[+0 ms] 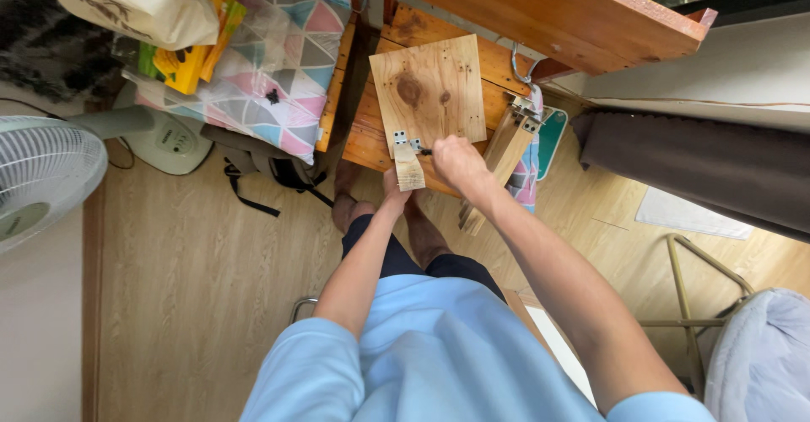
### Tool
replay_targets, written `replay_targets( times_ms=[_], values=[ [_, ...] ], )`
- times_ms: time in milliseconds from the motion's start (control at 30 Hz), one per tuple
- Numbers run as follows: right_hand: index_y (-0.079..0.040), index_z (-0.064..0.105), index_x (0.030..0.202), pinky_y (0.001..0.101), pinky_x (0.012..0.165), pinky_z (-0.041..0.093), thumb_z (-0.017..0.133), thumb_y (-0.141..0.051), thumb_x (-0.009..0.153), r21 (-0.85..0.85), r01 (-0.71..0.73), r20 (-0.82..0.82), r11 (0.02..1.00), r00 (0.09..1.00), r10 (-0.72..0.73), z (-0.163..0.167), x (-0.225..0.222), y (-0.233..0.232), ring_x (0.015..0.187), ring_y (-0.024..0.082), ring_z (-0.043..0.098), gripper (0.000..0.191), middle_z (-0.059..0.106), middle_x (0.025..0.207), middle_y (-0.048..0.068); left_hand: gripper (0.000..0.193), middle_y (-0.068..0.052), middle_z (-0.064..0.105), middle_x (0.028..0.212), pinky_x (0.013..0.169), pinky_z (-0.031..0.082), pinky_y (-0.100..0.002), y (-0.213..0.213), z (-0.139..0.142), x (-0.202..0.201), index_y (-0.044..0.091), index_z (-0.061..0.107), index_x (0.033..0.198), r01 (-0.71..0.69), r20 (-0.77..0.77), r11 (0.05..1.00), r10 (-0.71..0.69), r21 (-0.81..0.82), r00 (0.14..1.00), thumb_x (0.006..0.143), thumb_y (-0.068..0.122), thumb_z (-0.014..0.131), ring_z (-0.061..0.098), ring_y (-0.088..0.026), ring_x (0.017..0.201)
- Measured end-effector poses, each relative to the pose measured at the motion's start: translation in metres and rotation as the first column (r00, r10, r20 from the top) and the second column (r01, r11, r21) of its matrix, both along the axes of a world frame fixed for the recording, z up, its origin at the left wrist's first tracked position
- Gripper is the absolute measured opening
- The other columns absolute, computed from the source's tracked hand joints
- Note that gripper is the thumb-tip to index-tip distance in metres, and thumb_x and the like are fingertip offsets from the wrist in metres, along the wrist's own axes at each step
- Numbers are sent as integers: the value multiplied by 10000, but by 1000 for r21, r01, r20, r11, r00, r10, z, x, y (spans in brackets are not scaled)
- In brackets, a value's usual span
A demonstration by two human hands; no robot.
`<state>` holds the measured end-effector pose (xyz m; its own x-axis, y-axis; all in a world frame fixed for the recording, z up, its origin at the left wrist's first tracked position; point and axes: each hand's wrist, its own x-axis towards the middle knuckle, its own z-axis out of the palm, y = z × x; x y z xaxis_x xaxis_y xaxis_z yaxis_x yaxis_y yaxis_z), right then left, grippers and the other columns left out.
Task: The person stands at a small wooden desk and works on a small wooden panel with metal hinge brackets, using a screwdriver to drive screws into the wood. They hold the panel steady, reposition it, and pick up screws from the desk while fastening the brackets.
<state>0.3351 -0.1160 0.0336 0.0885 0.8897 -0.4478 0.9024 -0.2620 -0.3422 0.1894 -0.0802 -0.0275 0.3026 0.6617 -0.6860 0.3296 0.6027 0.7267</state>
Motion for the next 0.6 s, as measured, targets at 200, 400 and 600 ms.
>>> replay_targets(
  times_ms=[200,400,600],
  values=[
    [55,718,912,466,767,597,646,-219,920,-255,269,-74,929,952,-296,22,7,22,851,413,723,283,688,860,298,172,-78,688,912,684,542,-366,20,56,-42,35,660,1059,-159,-169,944,214,289,962,1004,131,528,654,-182,771],
    [-27,682,1079,430,777,588,623,-112,885,-44,-179,119,983,976,183,44,7,0,898,330,727,220,707,1008,200,363,-129,693,914,733,518,-387,35,146,-21,23,695,935,152,-70,750,-140,644,988,1073,290,491,681,-274,814],
    [30,686,1084,400,769,592,638,-86,882,-14,-405,152,914,903,402,52,10,-12,871,312,739,238,736,971,200,543,-177,744,828,738,520,-512,42,162,27,77,723,872,494,-321,753,-383,434,866,1044,477,397,696,-421,823]
  ],
)
